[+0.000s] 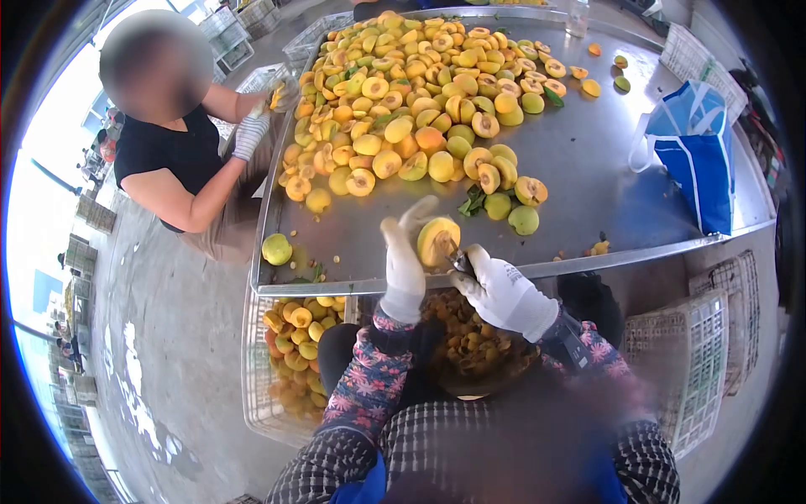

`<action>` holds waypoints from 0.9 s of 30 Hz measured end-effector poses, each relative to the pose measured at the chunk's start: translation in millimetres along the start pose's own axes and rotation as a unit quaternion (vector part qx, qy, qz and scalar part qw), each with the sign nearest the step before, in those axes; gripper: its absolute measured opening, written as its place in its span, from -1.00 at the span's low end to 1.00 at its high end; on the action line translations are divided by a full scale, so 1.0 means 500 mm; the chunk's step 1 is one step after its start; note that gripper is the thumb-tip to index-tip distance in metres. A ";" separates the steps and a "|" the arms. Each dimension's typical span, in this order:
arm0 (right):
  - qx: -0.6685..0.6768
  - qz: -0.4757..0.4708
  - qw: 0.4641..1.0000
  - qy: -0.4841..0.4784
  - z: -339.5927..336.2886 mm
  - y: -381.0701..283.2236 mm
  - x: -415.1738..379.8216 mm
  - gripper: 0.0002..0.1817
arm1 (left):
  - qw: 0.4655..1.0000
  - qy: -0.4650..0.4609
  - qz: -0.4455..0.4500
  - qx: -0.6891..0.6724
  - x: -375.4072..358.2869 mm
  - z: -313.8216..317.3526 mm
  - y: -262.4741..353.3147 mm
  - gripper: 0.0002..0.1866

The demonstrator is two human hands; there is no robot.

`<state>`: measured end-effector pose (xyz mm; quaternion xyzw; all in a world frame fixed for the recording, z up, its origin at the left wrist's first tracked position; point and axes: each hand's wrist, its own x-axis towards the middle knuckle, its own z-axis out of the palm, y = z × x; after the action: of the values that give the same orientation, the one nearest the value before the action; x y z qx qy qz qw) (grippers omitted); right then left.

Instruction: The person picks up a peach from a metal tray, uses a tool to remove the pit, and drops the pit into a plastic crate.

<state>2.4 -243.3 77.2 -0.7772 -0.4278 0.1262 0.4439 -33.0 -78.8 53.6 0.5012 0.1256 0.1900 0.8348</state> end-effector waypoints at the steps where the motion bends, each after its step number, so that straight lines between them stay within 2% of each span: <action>1: 0.022 -0.012 0.999 0.021 0.012 0.015 0.002 -0.78 | 0.996 0.045 0.074 -0.022 -0.007 0.029 -0.011 -0.26; 2: 0.045 -0.024 0.998 0.042 0.019 0.023 0.004 -0.78 | 0.984 0.091 0.148 -0.044 -0.010 0.045 -0.015 -0.23; 5: 0.059 -0.012 0.998 0.013 0.032 0.020 -0.002 -0.77 | 0.990 0.051 0.087 -0.100 -0.019 0.038 -0.012 -0.20; 8: -0.069 0.050 0.994 -0.068 0.006 -0.013 0.001 -0.75 | 0.991 0.052 -0.041 -0.114 -0.028 0.022 0.023 -0.27; 10: -0.051 0.048 0.995 -0.077 0.009 -0.012 0.001 -0.73 | 0.988 0.046 -0.107 -0.104 -0.021 0.015 0.036 -0.31; 13: 0.010 0.037 0.997 -0.060 0.036 -0.004 -0.011 -0.69 | 0.987 0.009 -0.147 -0.066 -0.008 -0.001 0.047 -0.33; 14: 0.032 0.028 0.998 -0.048 0.048 0.002 -0.015 -0.68 | 0.986 0.029 -0.140 -0.085 -0.008 -0.002 0.042 -0.34; 15: 0.144 0.050 0.987 -0.050 0.063 0.011 -0.013 -0.69 | 0.985 0.046 -0.125 -0.106 -0.008 0.000 0.033 -0.35; 16: 0.249 0.124 0.957 -0.081 0.058 -0.005 -0.007 -0.69 | 0.984 0.063 -0.106 -0.128 -0.004 0.003 0.029 -0.36; 18: 0.420 0.284 0.850 -0.140 0.030 -0.043 0.008 -0.71 | 0.979 0.061 -0.130 -0.146 -0.005 0.006 0.046 -0.42; 21: 0.466 0.295 0.816 -0.171 0.028 -0.027 0.002 -0.72 | 0.976 0.039 -0.149 -0.151 -0.012 0.000 0.055 -0.51; 22: 0.510 0.313 0.785 -0.163 0.028 -0.031 0.000 -0.73 | 0.977 0.028 -0.147 -0.153 -0.012 -0.001 0.049 -0.49; 26: 0.628 0.316 0.693 -0.159 0.034 -0.028 -0.006 -0.74 | 0.967 0.051 -0.127 -0.215 -0.017 0.003 0.029 -0.48; 27: 0.625 0.316 0.696 -0.160 0.033 -0.028 -0.007 -0.73 | 0.961 0.065 -0.127 -0.236 -0.021 0.008 0.027 -0.47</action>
<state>-16.8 -233.3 78.1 -0.3781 -0.0442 0.6197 0.6863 -43.2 -80.8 67.8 0.2564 0.1940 0.1393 0.9366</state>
